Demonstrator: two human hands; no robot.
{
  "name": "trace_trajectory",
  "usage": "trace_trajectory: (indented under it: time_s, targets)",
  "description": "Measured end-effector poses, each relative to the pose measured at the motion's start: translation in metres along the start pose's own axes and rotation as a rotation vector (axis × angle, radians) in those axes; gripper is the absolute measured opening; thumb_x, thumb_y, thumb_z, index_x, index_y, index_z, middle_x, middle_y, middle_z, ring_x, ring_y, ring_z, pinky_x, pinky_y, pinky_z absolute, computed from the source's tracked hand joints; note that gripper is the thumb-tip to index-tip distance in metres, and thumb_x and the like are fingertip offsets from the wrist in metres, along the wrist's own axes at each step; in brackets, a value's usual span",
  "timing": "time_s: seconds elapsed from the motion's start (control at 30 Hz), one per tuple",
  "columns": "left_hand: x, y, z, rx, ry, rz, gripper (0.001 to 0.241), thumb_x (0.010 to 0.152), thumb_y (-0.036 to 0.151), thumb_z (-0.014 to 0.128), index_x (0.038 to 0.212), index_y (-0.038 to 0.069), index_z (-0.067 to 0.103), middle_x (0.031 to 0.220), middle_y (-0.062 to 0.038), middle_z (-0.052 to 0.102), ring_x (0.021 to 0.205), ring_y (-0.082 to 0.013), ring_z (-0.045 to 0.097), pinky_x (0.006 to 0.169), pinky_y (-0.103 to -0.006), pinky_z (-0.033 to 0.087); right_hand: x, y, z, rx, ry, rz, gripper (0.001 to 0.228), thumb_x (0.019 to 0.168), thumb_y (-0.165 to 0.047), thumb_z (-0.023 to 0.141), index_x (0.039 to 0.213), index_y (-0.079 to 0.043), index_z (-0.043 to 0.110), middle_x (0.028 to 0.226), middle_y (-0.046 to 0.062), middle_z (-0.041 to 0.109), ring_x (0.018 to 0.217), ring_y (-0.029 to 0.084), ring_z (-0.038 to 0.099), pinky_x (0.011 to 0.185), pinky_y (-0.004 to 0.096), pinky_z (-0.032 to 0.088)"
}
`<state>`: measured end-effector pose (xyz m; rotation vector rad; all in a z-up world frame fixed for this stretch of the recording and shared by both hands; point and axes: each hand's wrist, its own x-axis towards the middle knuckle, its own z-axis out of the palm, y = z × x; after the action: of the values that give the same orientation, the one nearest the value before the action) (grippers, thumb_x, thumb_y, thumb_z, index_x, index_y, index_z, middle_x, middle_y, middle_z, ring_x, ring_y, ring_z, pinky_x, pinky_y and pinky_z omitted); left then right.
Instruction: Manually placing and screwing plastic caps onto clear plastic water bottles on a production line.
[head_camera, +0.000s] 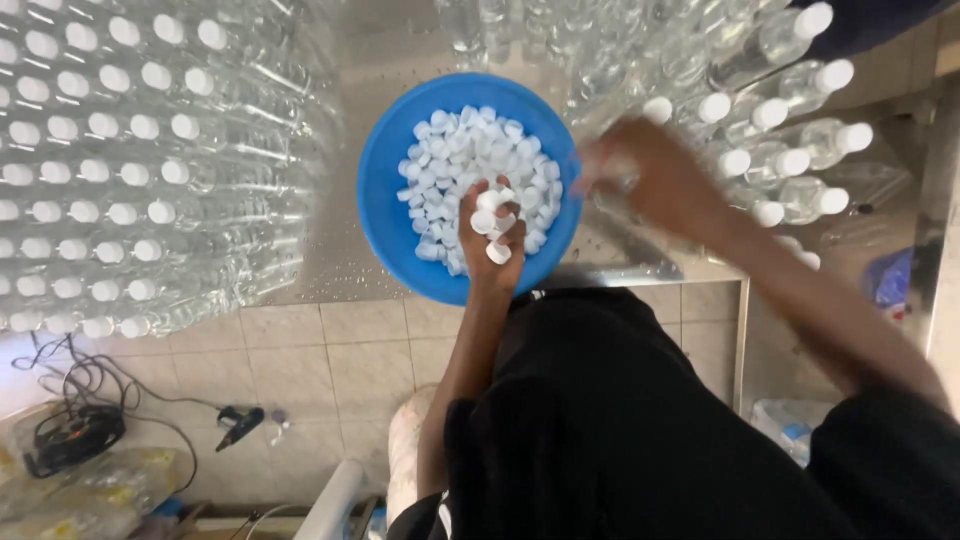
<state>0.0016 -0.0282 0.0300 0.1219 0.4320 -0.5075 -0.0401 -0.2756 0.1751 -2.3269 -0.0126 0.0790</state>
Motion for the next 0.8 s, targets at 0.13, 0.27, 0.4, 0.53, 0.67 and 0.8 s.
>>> trace_trajectory:
  time_s: [0.13, 0.27, 0.4, 0.53, 0.67, 0.8]
  targets:
    - [-0.02, -0.033, 0.026, -0.546, -0.232, -0.033, 0.026, 0.123, 0.02, 0.047, 0.141, 0.003, 0.052, 0.128, -0.021, 0.064, 0.102, -0.0218, 0.076, 0.06, -0.022, 0.067, -0.012, -0.02, 0.091, -0.049, -0.019, -0.361, 0.046, 0.1, -0.053, 0.079, 0.131, -0.019, 0.076, 0.122, 0.01, 0.064, 0.112, 0.034, 0.068, 0.092, 0.042, 0.057]
    - [-0.024, -0.025, 0.033, 1.165, -0.079, 0.162, 0.04, 0.118, 0.025, 0.053, 0.154, 0.006, 0.047, 0.159, -0.028, 0.05, 0.134, -0.0289, 0.064, 0.084, -0.0248, 0.068, -0.007, -0.022, 0.113, -0.051, -0.073, -0.338, 0.044, 0.109, -0.053, 0.065, 0.131, -0.015, 0.068, 0.118, 0.01, 0.058, 0.101, 0.032, 0.065, 0.076, 0.043, 0.058]
    - [-0.009, -0.026, 0.008, 0.659, 0.128, 0.029, 0.046, 0.11, 0.034, 0.065, 0.149, 0.013, 0.054, 0.148, -0.017, 0.059, 0.106, -0.0178, 0.066, 0.068, -0.0194, 0.058, -0.008, -0.021, 0.114, 0.007, -0.197, -0.249, 0.032, 0.121, -0.031, 0.05, 0.142, -0.01, 0.059, 0.121, 0.017, 0.059, 0.104, 0.041, 0.067, 0.075, 0.051, 0.059]
    - [0.006, -0.02, -0.003, 0.278, 0.288, -0.055, 0.051, 0.104, 0.042, 0.075, 0.146, 0.018, 0.059, 0.14, -0.009, 0.066, 0.086, -0.0095, 0.067, 0.056, -0.0153, 0.051, 0.0, -0.018, 0.067, 0.271, -0.052, -0.171, 0.02, 0.111, -0.031, 0.07, 0.125, -0.018, 0.075, 0.106, 0.012, 0.069, 0.078, 0.035, 0.071, 0.061, 0.045, 0.057]
    - [-0.002, -0.011, 0.022, 0.202, 0.284, -0.1, 0.024, 0.103, 0.028, 0.072, 0.12, 0.016, 0.06, 0.131, -0.009, 0.063, 0.072, -0.0115, 0.063, 0.043, -0.0195, 0.042, 0.031, -0.009, -0.037, 0.289, 0.025, 0.074, 0.015, 0.106, -0.003, 0.072, 0.114, -0.012, 0.082, 0.116, 0.011, 0.075, 0.103, 0.024, 0.074, 0.084, 0.032, 0.064]
    - [-0.008, -0.008, 0.03, 0.167, 0.206, -0.111, 0.013, 0.103, 0.022, 0.069, 0.108, 0.014, 0.06, 0.115, -0.009, 0.065, 0.067, -0.0119, 0.062, 0.039, -0.0205, 0.04, 0.059, 0.086, -0.116, -0.132, 0.183, 0.087, 0.007, 0.114, -0.009, 0.078, 0.12, -0.009, 0.081, 0.132, 0.015, 0.078, 0.119, 0.029, 0.072, 0.108, 0.049, 0.052]
